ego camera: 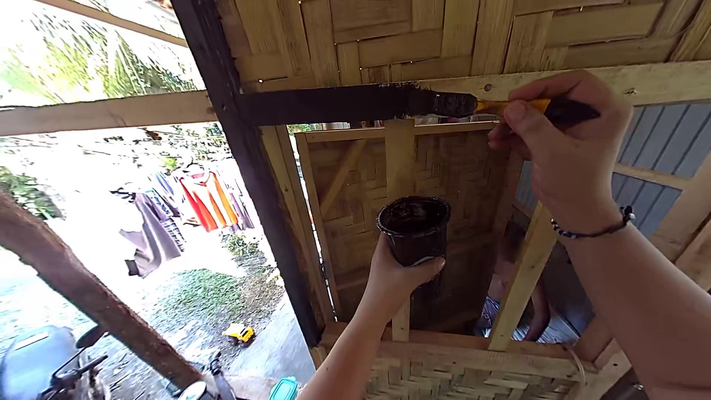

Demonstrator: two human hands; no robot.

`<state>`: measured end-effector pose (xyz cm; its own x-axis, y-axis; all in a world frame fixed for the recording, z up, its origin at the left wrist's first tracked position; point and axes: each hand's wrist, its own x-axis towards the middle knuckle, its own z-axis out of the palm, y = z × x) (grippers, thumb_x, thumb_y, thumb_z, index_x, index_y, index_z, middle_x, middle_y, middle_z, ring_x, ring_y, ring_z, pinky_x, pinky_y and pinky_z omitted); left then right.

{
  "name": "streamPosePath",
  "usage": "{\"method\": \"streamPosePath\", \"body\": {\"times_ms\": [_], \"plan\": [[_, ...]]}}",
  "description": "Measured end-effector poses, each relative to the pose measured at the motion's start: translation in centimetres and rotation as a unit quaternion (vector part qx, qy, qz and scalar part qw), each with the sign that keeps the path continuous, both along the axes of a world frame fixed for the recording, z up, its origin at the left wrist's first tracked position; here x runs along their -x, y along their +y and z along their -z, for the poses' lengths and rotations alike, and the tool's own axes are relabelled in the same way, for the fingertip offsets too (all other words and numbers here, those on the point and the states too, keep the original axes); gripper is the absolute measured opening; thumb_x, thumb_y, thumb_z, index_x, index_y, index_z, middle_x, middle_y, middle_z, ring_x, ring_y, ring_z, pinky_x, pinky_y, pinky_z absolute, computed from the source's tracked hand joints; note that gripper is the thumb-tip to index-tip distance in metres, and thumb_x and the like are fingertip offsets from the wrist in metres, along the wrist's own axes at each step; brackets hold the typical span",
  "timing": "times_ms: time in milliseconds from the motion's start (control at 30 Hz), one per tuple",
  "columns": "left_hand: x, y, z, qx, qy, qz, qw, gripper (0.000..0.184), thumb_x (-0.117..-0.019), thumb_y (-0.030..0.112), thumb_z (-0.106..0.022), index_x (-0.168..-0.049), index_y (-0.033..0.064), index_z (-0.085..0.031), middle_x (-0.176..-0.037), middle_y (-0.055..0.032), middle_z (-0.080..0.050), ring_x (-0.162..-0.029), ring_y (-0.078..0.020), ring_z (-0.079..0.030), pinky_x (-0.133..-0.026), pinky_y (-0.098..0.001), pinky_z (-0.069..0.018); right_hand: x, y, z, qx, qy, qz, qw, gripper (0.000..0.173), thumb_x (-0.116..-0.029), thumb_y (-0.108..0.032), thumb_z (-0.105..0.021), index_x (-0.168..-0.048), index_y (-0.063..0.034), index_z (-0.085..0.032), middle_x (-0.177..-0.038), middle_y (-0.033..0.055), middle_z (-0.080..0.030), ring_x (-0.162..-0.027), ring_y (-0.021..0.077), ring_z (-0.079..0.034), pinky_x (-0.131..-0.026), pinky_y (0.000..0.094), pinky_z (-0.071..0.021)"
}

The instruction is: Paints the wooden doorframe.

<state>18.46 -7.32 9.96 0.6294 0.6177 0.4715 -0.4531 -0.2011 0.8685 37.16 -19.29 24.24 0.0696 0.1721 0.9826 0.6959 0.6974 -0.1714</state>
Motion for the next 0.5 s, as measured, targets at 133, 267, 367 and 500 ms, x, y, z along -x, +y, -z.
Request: {"method": "streamPosePath", "body": {"times_ms": [133, 267, 367, 500], "plan": [[0.5, 0.0, 1.0, -0.004, 0.002, -0.011, 1.0, 0.082, -0.071, 0.007, -0.091, -0.138, 0.0006, -0.045, -0.116, -0.0151, -0.069, -0.106, -0.0222, -0.071, -0.094, -0.0364, -0.0612, -0.6, 1.0, -1.2, 0.003, 0.0, 0.006, 1.0, 0.014, -0.0983, -0.007, -0.067, -0.112, -0.0042, -0.064, -0.093, -0.002, -0.072, -0.078, 0.0123, -0.074, -0.071, 0.0322, -0.0671], [1.2, 0.0, 1.8, -0.009, 0.005, -0.023, 1.0, 0.082, -0.0708, 0.007, -0.091, -0.138, -0.0009, -0.044, -0.116, -0.0138, -0.069, -0.107, -0.0209, -0.071, -0.095, -0.0349, -0.0611, -1.5, -0.3, -1.5, 0.007, 0.002, 0.038, 0.999, 0.016, -0.098, -0.01, -0.069, -0.112, -0.0046, -0.065, -0.095, -0.0018, -0.072, -0.079, 0.0123, -0.074, -0.072, 0.0322, -0.0668], [2.0, -0.2, 2.6, -0.008, 0.001, -0.032, 0.999, 0.082, -0.0698, 0.005, -0.091, -0.137, -0.0019, -0.044, -0.116, -0.0131, -0.07, -0.106, -0.0206, -0.071, -0.094, -0.0346, -0.0614, -2.7, -2.0, -1.3, 0.003, 0.007, 0.072, 0.997, 0.016, -0.0983, -0.013, -0.069, -0.113, -0.0068, -0.065, -0.094, -0.0038, -0.072, -0.079, 0.0117, -0.074, -0.071, 0.0322, -0.0667], [3.0, -0.4, 3.2, -0.014, 0.006, -0.043, 0.999, 0.083, -0.0693, 0.005, -0.092, -0.137, -0.0021, -0.045, -0.116, -0.0123, -0.07, -0.106, -0.0199, -0.071, -0.095, -0.0342, -0.0613, -2.4, -3.3, -1.0, -0.018, 0.012, 0.079, 0.997, 0.015, -0.0983, -0.014, -0.069, -0.112, -0.01, -0.064, -0.094, -0.0064, -0.072, -0.078, 0.0111, -0.073, -0.07, 0.031, -0.0665]]}}
